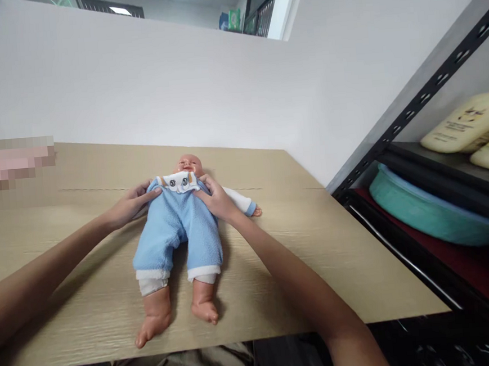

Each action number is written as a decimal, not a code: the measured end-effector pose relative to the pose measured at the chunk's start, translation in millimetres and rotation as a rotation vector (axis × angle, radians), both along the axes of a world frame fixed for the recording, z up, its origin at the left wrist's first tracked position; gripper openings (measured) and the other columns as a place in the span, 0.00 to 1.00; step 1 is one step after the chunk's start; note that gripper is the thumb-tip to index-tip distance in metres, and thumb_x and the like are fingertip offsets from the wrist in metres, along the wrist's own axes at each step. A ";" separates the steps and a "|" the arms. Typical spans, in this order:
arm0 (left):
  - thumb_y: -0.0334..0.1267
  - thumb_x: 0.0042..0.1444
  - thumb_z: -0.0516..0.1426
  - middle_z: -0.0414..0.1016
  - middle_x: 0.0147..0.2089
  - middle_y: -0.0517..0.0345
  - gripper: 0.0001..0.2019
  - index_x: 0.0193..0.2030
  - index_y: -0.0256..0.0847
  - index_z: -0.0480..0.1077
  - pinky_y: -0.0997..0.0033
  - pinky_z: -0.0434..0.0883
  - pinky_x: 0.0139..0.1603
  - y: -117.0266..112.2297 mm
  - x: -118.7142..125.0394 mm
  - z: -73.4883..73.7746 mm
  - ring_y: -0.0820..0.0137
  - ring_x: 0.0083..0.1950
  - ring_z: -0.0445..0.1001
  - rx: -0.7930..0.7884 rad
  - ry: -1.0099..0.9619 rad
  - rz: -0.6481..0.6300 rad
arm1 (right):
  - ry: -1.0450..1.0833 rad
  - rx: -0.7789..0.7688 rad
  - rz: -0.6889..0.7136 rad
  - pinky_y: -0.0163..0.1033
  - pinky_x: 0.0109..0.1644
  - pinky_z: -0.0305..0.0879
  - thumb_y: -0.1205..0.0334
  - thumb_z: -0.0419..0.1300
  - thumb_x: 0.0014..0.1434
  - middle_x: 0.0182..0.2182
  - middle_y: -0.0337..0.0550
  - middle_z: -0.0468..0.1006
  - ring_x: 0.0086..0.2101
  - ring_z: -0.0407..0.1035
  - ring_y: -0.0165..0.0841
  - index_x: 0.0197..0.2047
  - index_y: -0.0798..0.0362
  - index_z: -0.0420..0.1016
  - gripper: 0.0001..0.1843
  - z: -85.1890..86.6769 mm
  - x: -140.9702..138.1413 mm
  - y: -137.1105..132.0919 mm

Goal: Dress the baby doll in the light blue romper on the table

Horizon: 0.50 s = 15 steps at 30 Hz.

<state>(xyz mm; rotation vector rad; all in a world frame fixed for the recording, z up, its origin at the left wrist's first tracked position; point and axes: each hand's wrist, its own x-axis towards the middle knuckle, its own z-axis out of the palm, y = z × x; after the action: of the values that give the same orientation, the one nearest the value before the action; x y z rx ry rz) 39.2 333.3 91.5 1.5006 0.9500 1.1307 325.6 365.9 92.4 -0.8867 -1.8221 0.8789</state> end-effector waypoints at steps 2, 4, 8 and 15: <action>0.67 0.62 0.70 0.87 0.51 0.47 0.30 0.58 0.43 0.83 0.55 0.79 0.56 -1.2 -1.4 -7.4 0.52 0.52 0.83 -0.043 0.003 0.015 | 0.043 -0.070 -0.057 0.47 0.63 0.70 0.40 0.67 0.63 0.46 0.40 0.82 0.51 0.76 0.43 0.47 0.46 0.75 0.19 -8.0 -1.1 6.1; 0.67 0.63 0.68 0.86 0.50 0.48 0.28 0.53 0.43 0.83 0.54 0.77 0.55 -7.0 -6.1 -17.8 0.52 0.51 0.82 -0.047 0.083 0.065 | 0.042 -0.120 -0.146 0.49 0.63 0.69 0.39 0.70 0.61 0.42 0.40 0.81 0.49 0.74 0.44 0.43 0.47 0.75 0.20 -19.9 5.1 5.4; 0.66 0.64 0.67 0.82 0.45 0.53 0.24 0.43 0.45 0.81 0.56 0.74 0.56 -22.2 -12.7 -33.5 0.52 0.51 0.77 0.016 0.230 0.182 | 0.062 -0.216 -0.228 0.51 0.62 0.70 0.35 0.71 0.61 0.35 0.39 0.78 0.44 0.72 0.44 0.33 0.46 0.72 0.24 -44.0 24.4 -6.7; 0.69 0.66 0.63 0.78 0.44 0.58 0.27 0.51 0.46 0.73 0.62 0.72 0.49 -17.2 2.2 -36.6 0.60 0.46 0.74 0.050 0.124 0.262 | 0.250 -0.375 -0.138 0.52 0.63 0.78 0.27 0.67 0.59 0.50 0.47 0.87 0.52 0.81 0.46 0.49 0.45 0.77 0.32 -58.1 28.2 -7.3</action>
<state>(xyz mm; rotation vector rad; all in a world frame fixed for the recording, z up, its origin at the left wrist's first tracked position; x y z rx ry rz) 41.4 316.1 54.9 1.5315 1.2396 1.2658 353.8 358.6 34.3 -1.0668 -1.3873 1.2079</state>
